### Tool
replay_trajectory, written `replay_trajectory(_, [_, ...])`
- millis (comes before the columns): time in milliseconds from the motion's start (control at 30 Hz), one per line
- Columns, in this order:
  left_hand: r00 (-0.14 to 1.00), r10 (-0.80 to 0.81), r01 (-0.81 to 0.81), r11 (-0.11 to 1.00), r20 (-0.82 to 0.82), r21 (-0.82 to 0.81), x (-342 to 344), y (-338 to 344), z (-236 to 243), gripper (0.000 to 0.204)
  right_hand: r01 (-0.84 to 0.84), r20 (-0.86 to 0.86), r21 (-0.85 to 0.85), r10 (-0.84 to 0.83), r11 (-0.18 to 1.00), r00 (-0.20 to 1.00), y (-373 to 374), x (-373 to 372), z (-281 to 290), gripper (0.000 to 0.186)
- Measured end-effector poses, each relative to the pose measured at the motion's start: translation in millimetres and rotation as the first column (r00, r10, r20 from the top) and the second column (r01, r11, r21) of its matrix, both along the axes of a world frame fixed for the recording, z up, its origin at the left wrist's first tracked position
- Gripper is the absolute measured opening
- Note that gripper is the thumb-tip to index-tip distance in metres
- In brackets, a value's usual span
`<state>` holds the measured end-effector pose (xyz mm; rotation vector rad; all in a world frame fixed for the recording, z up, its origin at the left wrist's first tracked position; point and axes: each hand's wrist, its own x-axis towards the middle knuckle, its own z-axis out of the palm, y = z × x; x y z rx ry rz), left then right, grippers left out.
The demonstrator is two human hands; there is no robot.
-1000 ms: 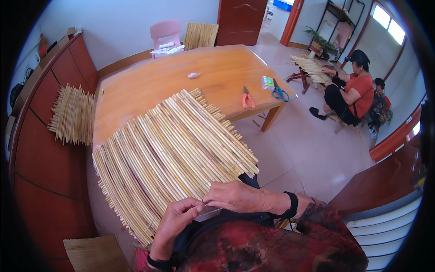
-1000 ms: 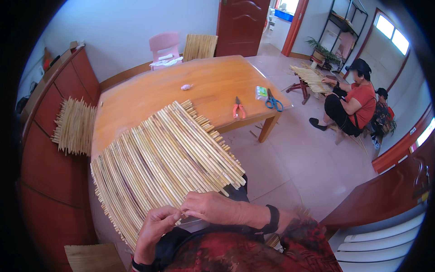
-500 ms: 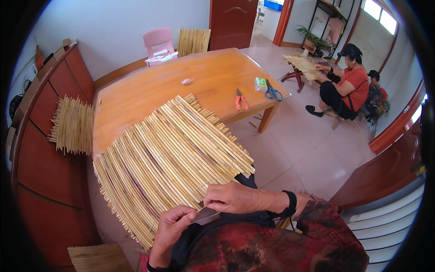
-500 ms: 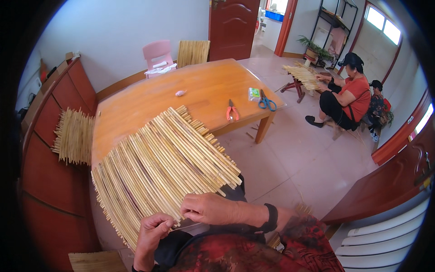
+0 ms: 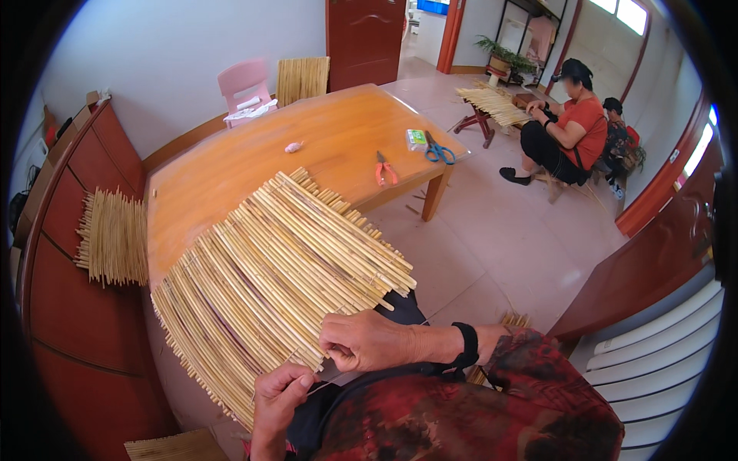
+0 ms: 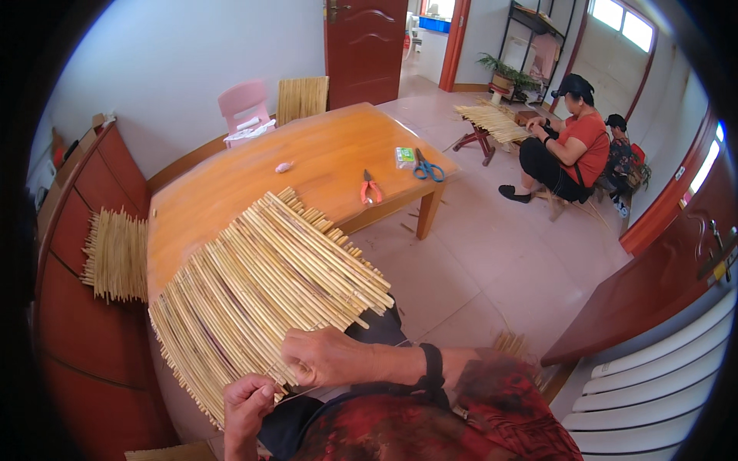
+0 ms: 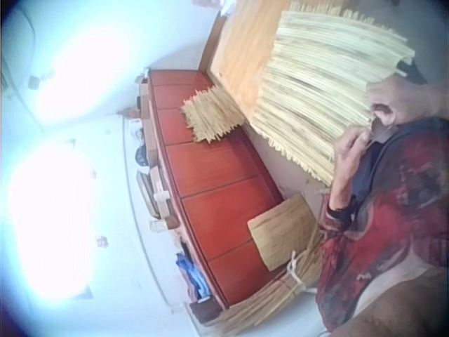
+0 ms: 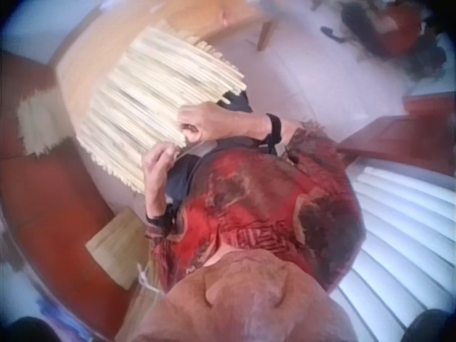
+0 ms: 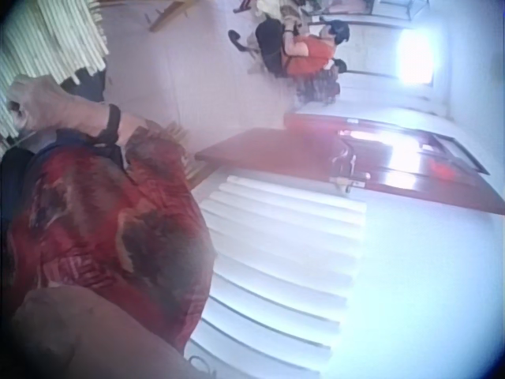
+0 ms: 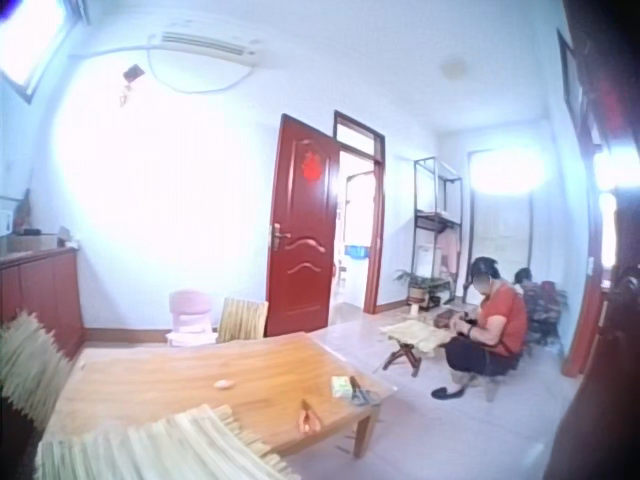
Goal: The person weaves a straw mat by aligning thin wooden stalks side-by-side and binding them together using string and wire. The person handles the stalks individually, threads the string through them to secure their position, cuts the string using scissors, and tightens the binding wires by hand.
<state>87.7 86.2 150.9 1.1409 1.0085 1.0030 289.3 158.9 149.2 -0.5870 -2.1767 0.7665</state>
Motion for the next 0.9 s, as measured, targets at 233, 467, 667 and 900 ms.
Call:
replay_trajectory(233, [1.0, 0.023, -0.023, 0.999, 0.006, -0.03, -0.6, -2.2, 3.4, 0.017, -0.071, -0.088, -0.26, 0.05, 0.963, 0.995, -3.5, -2.0, -7.0, 0.009])
replay_trajectory(467, [0.863, 0.137, -0.263, 0.943, 0.486, 0.202, 4.8, 9.5, 20.6, 0.018, -0.445, -0.324, -0.749, 0.315, 0.491, 0.892, -13.8, -9.0, -1.9, 0.027])
replay_trajectory(667, [0.692, 0.336, -0.528, 0.839, 0.639, 0.13, -37.4, 12.8, 25.1, 0.012, -0.232, -0.105, -0.586, 0.211, 0.776, 0.972, 7.5, 38.7, -5.6, 0.018])
replay_trajectory(900, [0.548, 0.429, -0.656, 0.753, 0.718, 0.051, -118.5, -5.3, -8.3, 0.011, 0.083, 0.077, -0.446, -0.054, 0.891, 0.996, 15.8, 130.1, -38.9, 0.015])
